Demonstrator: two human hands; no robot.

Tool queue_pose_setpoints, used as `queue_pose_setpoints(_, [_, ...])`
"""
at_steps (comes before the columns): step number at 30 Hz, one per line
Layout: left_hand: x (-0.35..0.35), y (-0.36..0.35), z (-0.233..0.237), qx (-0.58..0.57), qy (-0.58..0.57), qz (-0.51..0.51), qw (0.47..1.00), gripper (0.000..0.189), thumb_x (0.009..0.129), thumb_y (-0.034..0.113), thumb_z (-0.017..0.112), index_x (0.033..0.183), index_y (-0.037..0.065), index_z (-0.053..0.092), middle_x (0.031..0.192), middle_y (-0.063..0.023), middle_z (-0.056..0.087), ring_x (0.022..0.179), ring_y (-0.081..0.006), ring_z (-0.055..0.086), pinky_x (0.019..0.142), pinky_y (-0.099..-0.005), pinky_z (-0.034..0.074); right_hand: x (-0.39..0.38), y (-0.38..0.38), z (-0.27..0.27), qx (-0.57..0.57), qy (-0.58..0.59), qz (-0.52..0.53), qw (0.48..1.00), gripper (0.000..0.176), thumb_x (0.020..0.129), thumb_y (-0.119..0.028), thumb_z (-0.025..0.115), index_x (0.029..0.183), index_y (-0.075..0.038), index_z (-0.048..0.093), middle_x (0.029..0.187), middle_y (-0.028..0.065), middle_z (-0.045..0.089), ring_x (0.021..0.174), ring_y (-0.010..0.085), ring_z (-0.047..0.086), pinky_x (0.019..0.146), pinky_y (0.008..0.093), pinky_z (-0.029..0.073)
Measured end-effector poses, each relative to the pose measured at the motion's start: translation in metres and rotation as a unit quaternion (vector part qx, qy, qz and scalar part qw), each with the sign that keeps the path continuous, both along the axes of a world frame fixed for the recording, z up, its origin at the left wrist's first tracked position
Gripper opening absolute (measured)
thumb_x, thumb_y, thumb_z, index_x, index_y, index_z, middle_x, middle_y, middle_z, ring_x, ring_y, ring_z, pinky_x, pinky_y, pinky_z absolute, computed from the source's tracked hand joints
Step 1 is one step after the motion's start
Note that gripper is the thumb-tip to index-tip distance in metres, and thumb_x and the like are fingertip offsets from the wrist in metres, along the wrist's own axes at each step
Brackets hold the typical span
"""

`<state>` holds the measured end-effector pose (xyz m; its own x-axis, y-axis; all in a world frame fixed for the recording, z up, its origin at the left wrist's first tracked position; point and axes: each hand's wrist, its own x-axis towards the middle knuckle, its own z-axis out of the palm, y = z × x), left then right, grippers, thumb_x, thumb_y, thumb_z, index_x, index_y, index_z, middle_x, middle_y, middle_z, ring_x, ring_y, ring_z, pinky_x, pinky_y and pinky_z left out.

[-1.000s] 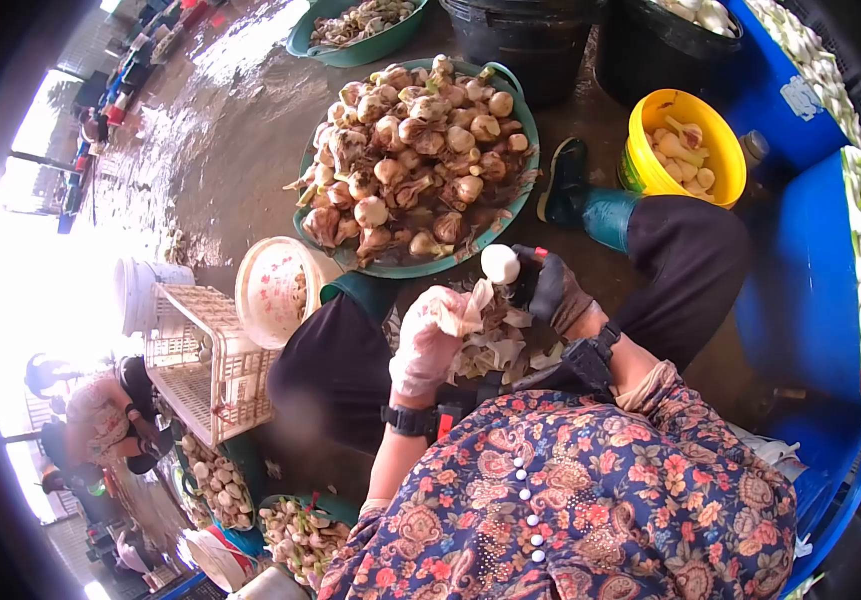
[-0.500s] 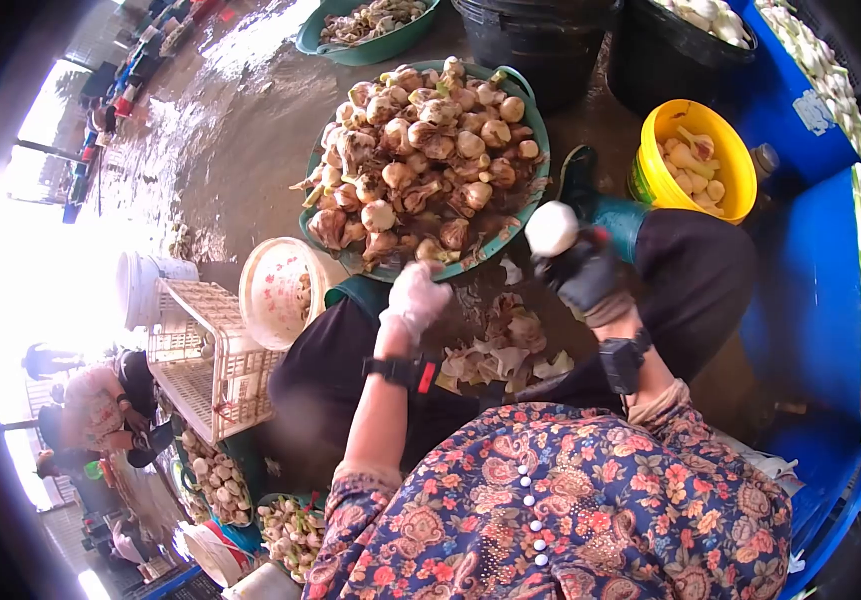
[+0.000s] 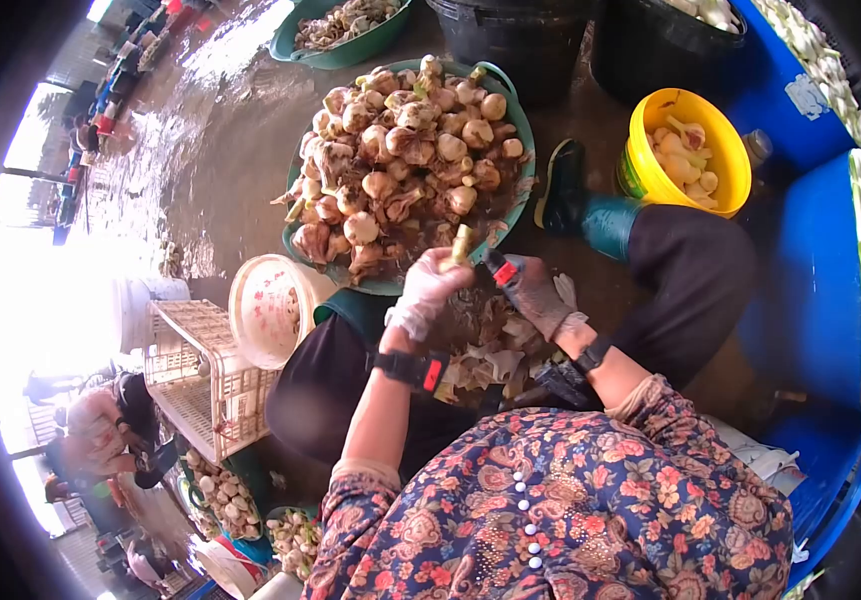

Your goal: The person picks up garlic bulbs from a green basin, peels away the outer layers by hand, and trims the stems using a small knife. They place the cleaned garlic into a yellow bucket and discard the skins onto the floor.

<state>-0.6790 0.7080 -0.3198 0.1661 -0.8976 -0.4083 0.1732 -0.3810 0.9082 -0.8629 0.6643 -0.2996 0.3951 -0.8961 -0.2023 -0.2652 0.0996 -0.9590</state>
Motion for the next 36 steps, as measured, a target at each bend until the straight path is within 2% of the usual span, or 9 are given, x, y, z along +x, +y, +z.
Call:
queue_pose_setpoints(11, [-0.035,0.038,0.065,-0.139,-0.422,-0.105,0.890,0.055,0.061,0.023,0.084,0.107,0.003,0.062,0.102,-0.0118,0.056,0.088,-0.0232,0.060,0.079,-0.0303,0.050,-0.008,0.011,0.055,-0.010,0.116,0.062,0.991,0.029,0.090,-0.026,0.056,0.078,-0.001,0.063,0.063,0.0130,0.059,0.059,0.0129,0.051,0.055,0.0333,0.041])
queue_pose_setpoints(14, [-0.019,0.043,0.056,-0.029,0.061,-0.068,0.995,0.056,0.074,0.024,0.078,0.118,-0.001,0.054,0.101,-0.0050,0.063,0.080,-0.0093,0.059,0.070,-0.0224,0.050,-0.019,0.008,0.033,0.178,-0.099,0.096,0.974,0.029,0.089,-0.029,0.053,0.081,-0.003,0.062,0.067,0.0064,0.059,0.058,0.0138,0.051,0.054,0.0313,0.041])
queue_pose_setpoints(17, [-0.022,0.042,0.058,-0.038,0.184,-0.059,0.980,0.058,0.076,0.022,0.076,0.122,-0.001,0.050,0.099,-0.0038,0.064,0.084,-0.0098,0.060,0.075,-0.0225,0.050,-0.021,0.013,0.048,0.039,-0.106,0.123,0.986,0.036,0.092,-0.037,0.049,0.087,-0.004,0.060,0.076,0.0048,0.059,0.064,0.0121,0.053,0.057,0.0277,0.042])
queue_pose_setpoints(20, [-0.052,0.044,0.037,-0.110,0.154,0.032,0.981,0.060,0.075,0.016,0.077,0.126,0.002,0.048,0.109,-0.0071,0.061,0.094,-0.0127,0.059,0.084,-0.0264,0.047,-0.021,0.023,0.089,0.165,-0.098,0.069,0.979,0.045,0.093,-0.045,0.044,0.093,-0.004,0.060,0.085,0.0064,0.061,0.075,0.0123,0.056,0.064,0.0268,0.045])
queue_pose_setpoints(23, [-0.058,0.044,0.029,-0.176,-0.150,0.057,0.971,0.083,0.063,0.008,0.083,0.134,0.005,0.040,0.122,-0.0072,0.054,0.103,-0.0176,0.056,0.090,-0.0292,0.044,-0.031,0.032,0.061,-0.109,0.041,0.113,0.987,0.050,0.094,-0.047,0.042,0.105,0.000,0.058,0.094,0.0057,0.062,0.092,0.0157,0.056,0.080,0.0310,0.045])
queue_pose_setpoints(26, [-0.054,0.045,0.068,-0.199,-0.357,0.044,0.912,0.077,0.064,0.012,0.080,0.132,0.003,0.043,0.120,-0.0165,0.055,0.109,-0.0270,0.055,0.094,-0.0319,0.042,-0.022,0.024,0.074,0.114,-0.025,0.100,0.988,0.050,0.094,-0.044,0.044,0.112,0.001,0.056,0.099,0.0050,0.060,0.097,0.0162,0.054,0.087,0.0314,0.042])
queue_pose_setpoints(29, [-0.037,0.048,0.054,-0.093,-0.337,-0.149,0.925,0.043,0.075,0.007,0.072,0.116,0.005,0.061,0.103,-0.0114,0.066,0.088,-0.0152,0.062,0.081,-0.0280,0.047,-0.018,0.013,0.037,0.143,-0.017,0.162,0.976,0.048,0.094,-0.041,0.047,0.114,0.001,0.056,0.104,0.0047,0.059,0.098,0.0141,0.052,0.090,0.0299,0.040])
queue_pose_setpoints(33, [-0.053,0.053,0.051,-0.117,-0.380,-0.006,0.917,0.015,0.083,0.010,0.064,0.096,0.004,0.069,0.081,-0.0087,0.069,0.070,-0.0133,0.064,0.069,-0.0248,0.049,-0.026,0.016,0.027,0.080,-0.091,0.186,0.975,0.046,0.092,-0.038,0.050,0.118,0.000,0.054,0.107,0.0062,0.059,0.100,0.0113,0.051,0.087,0.0281,0.041])
queue_pose_setpoints(36, [-0.048,0.047,0.053,0.000,0.057,0.134,0.989,0.023,0.089,0.020,0.061,0.098,0.000,0.066,0.086,-0.0027,0.066,0.070,-0.0116,0.060,0.065,-0.0226,0.047,-0.026,0.013,0.054,0.158,-0.180,0.204,0.949,0.047,0.092,-0.036,0.051,0.121,0.001,0.051,0.108,0.0073,0.058,0.101,0.0113,0.052,0.086,0.0274,0.042])
